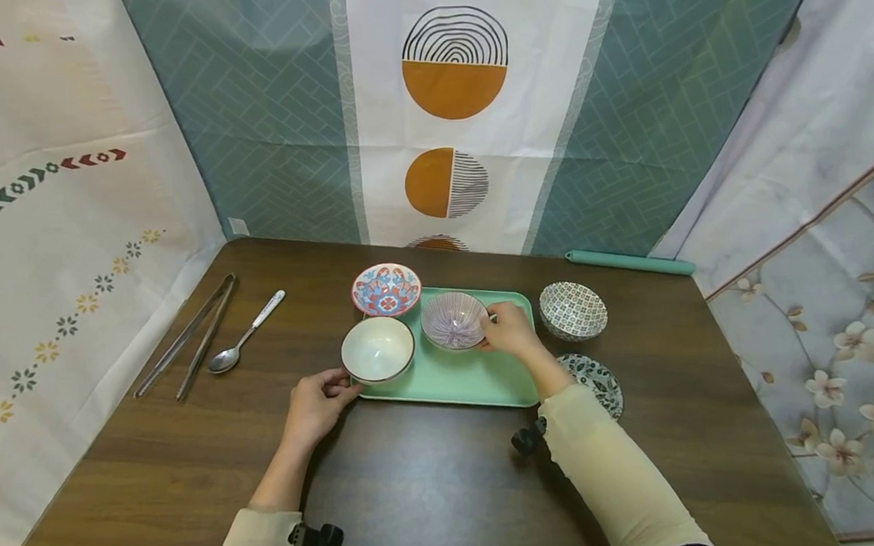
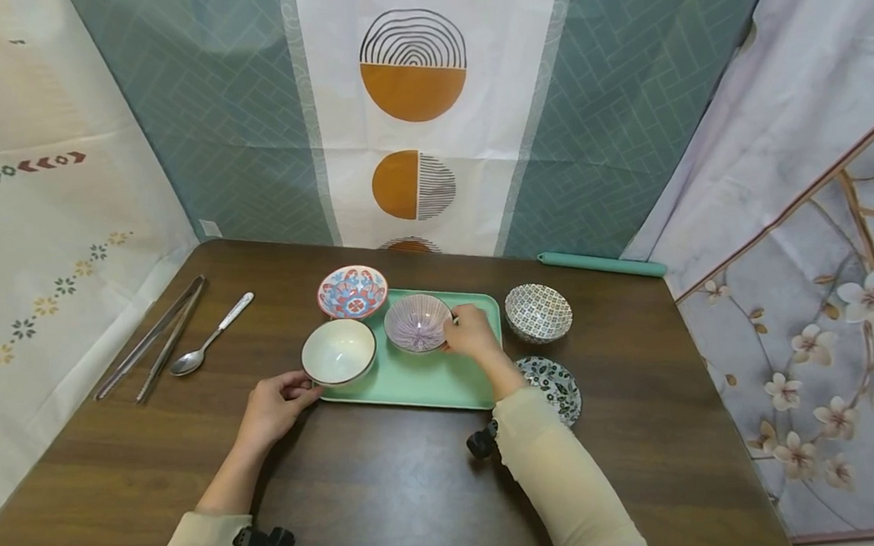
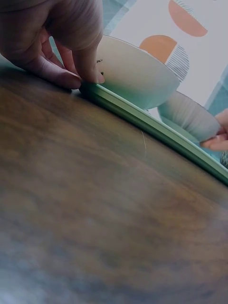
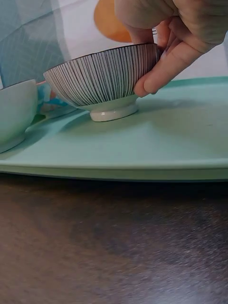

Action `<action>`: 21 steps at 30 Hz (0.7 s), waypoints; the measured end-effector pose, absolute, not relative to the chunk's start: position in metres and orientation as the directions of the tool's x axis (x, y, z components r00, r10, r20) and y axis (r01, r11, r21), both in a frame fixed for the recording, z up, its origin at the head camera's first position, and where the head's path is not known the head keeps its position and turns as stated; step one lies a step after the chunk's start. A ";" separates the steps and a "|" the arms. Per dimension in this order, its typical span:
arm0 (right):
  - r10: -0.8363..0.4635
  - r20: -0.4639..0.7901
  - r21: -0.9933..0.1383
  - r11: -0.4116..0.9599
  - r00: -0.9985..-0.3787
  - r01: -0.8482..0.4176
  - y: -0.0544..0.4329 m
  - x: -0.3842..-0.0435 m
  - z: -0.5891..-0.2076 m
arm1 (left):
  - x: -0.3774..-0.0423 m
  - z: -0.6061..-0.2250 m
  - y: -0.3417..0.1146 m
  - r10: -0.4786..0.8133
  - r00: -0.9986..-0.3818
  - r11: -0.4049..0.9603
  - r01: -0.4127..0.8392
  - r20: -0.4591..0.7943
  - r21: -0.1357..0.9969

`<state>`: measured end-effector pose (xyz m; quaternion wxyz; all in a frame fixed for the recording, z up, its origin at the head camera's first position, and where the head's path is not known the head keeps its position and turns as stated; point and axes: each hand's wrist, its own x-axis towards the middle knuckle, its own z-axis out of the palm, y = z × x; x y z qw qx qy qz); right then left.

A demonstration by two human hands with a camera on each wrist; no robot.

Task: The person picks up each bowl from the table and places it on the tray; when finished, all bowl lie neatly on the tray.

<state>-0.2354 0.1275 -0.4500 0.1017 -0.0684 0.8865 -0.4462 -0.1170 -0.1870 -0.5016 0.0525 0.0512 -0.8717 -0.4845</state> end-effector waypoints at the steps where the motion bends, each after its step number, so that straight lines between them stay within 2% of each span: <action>1: -0.213 -0.119 -0.805 0.592 -0.970 -0.031 0.126 -0.235 -0.450 | -0.117 -0.501 -0.187 -0.138 -0.990 0.525 -0.038 0.041 0.850; 4: -0.222 -0.121 -0.797 0.603 -0.968 -0.039 0.123 -0.234 -0.447 | -0.118 -0.501 -0.187 -0.133 -0.991 0.522 -0.043 0.032 0.852; 10: -0.207 -0.105 -0.703 0.707 -0.973 -0.075 0.133 -0.230 -0.433 | -0.119 -0.502 -0.186 -0.133 -0.991 0.515 -0.052 0.020 0.856; 21: -0.162 -0.010 -0.639 0.760 -0.987 -0.118 0.189 -0.229 -0.394 | -0.119 -0.501 -0.187 -0.143 -0.989 0.521 -0.049 0.030 0.852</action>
